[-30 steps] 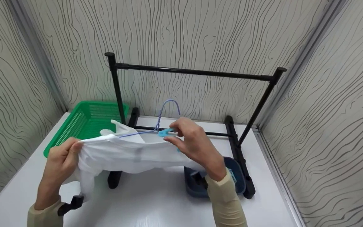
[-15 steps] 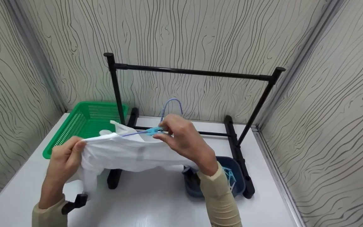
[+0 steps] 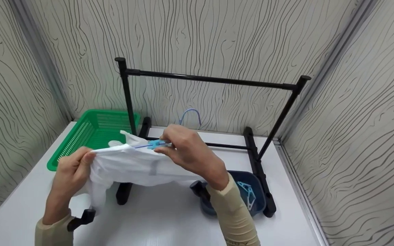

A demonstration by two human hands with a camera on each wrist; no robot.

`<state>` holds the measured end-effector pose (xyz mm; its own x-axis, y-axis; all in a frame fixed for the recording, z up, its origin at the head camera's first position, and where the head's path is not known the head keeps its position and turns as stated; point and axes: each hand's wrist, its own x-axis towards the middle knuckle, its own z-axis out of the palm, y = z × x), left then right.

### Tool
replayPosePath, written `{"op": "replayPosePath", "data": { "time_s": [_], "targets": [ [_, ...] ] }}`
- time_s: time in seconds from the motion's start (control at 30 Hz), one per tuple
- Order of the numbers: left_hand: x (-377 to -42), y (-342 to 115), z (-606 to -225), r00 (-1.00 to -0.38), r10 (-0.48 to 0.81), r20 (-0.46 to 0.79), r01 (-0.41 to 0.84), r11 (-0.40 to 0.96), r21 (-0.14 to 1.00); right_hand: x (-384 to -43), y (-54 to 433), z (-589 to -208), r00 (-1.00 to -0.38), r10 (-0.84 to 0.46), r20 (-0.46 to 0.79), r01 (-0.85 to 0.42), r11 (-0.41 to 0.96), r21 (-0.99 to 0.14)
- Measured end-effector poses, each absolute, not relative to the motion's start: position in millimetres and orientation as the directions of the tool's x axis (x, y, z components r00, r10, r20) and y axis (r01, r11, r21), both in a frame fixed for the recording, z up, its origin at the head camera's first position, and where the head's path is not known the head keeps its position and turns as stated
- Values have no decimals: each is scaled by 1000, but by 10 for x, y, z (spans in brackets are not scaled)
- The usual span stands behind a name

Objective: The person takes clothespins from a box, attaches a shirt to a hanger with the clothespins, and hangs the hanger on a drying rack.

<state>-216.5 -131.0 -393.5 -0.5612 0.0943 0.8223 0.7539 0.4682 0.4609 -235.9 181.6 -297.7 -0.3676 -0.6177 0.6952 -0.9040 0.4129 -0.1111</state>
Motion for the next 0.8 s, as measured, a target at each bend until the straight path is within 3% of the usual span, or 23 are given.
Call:
{"op": "replayPosePath", "data": {
  "time_s": [0.37,0.8],
  "targets": [
    [-2161,-1276,-3968,-565,129,815,757,475,449,-2349,1671,-2932,-358,-655,665,-912,399,-97],
    [-2162,-1241,-3984,-595,144,791,742,478,471,-2355,1485,-2937,-300,-712,635,-933,357,-41]
  ]
}}
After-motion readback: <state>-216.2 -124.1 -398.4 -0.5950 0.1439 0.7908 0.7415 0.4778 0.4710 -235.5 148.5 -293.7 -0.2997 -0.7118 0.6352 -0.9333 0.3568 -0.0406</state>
